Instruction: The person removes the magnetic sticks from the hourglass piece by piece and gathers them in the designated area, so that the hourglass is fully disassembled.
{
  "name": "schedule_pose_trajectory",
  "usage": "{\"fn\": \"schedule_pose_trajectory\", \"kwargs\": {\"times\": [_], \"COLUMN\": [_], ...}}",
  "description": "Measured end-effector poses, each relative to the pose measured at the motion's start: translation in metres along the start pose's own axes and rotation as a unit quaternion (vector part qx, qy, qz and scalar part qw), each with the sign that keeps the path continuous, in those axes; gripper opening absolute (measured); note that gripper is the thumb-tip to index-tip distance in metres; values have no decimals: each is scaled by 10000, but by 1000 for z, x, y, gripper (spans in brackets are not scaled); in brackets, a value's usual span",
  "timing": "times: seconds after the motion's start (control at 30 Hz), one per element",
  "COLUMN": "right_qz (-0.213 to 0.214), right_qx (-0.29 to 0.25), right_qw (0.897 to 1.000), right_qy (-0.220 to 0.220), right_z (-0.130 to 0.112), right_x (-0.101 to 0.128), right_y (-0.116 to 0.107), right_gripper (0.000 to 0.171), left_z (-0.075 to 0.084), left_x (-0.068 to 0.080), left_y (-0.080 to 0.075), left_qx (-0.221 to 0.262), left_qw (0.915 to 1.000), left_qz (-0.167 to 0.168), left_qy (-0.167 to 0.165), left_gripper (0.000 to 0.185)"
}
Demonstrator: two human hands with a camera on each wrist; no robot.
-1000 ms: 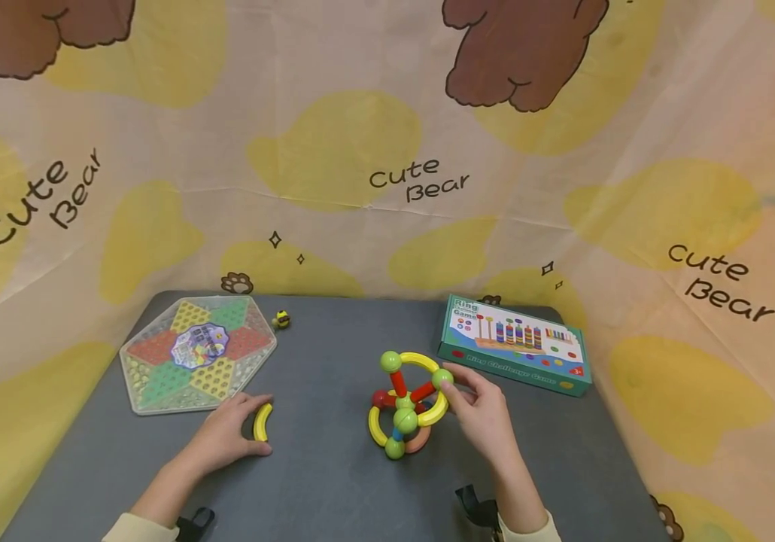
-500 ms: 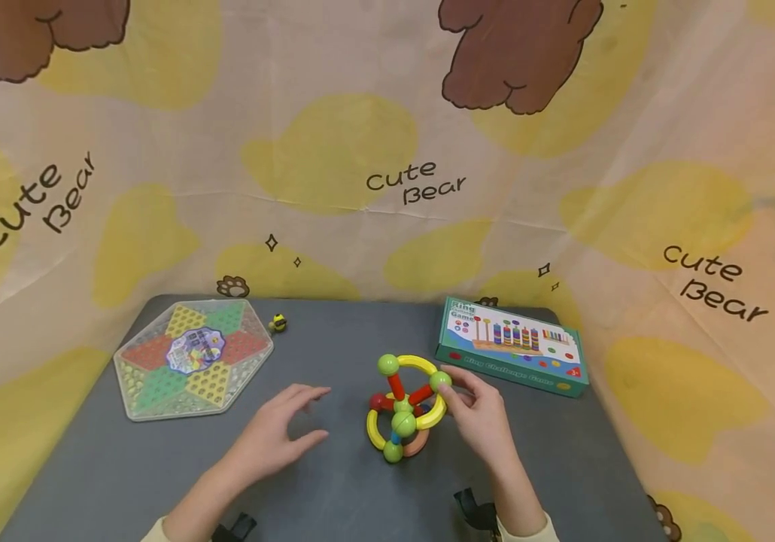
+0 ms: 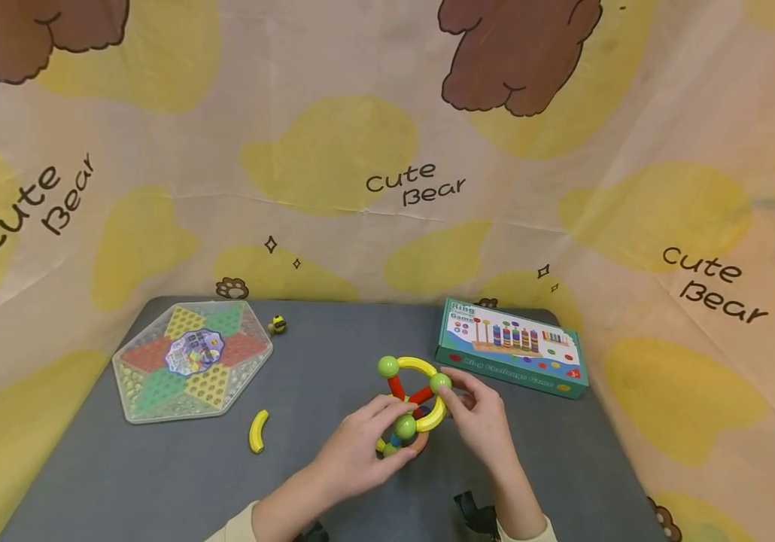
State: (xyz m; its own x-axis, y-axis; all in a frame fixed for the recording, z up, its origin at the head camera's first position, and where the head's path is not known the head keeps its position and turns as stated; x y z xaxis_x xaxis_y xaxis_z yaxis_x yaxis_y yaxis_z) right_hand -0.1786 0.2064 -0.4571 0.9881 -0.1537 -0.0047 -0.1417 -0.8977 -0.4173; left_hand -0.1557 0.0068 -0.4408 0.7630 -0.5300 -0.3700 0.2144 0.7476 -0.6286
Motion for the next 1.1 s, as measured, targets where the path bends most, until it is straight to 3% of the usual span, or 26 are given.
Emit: {"fn": "schedule_pose_trajectory", "kwargs": {"times": [0.2, 0.37, 0.5, 0.83, 0.93, 1.1], "right_qz": [-16, -21, -6, -7, -15, -43], "right_qx": [-86, -138, -73, -214, -233, -280], "right_qw": [9999, 9999, 10000, 9998, 9997, 9996], "right_qy": [-66, 47, 37, 30, 54, 57], "right_z": [-2, -2, -3, -2, -1, -1], "right_x": [0, 1, 1, 0, 0, 0], "right_y": [1, 1, 2, 3, 4, 4], "right_gripper": [36, 34, 35, 37, 37, 37], "left_z": [-2, 4, 7, 1, 2, 2], "left_x": [-6, -9, -11, -12, -13, -15], "left_y": [10, 14, 16, 13, 8, -8], "left_qx": [-184, -444, -806, -901, -666, -76], "left_qw": [9977, 9896, 9813, 9735, 9773, 9837], "left_qz": [646, 1352, 1718, 2052, 2000, 1737], "left_qy": [-92, 196, 309, 445, 196, -452], "left_gripper": [30, 19, 20, 12, 10, 22]}}
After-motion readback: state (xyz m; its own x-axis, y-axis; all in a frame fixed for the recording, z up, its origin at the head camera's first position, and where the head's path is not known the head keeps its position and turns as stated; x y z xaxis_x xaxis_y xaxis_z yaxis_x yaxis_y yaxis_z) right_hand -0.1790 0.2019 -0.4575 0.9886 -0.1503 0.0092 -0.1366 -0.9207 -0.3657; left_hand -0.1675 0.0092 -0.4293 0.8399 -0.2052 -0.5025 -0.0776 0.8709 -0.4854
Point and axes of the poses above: each hand's wrist, its own x-axis away from the middle knuckle, its own y-axis out of the palm, z = x × y, the point moved 6 cm from there along -x, towards the middle knuckle, and after that the axes turned 2 degrees about x, right-handed, at the moved point
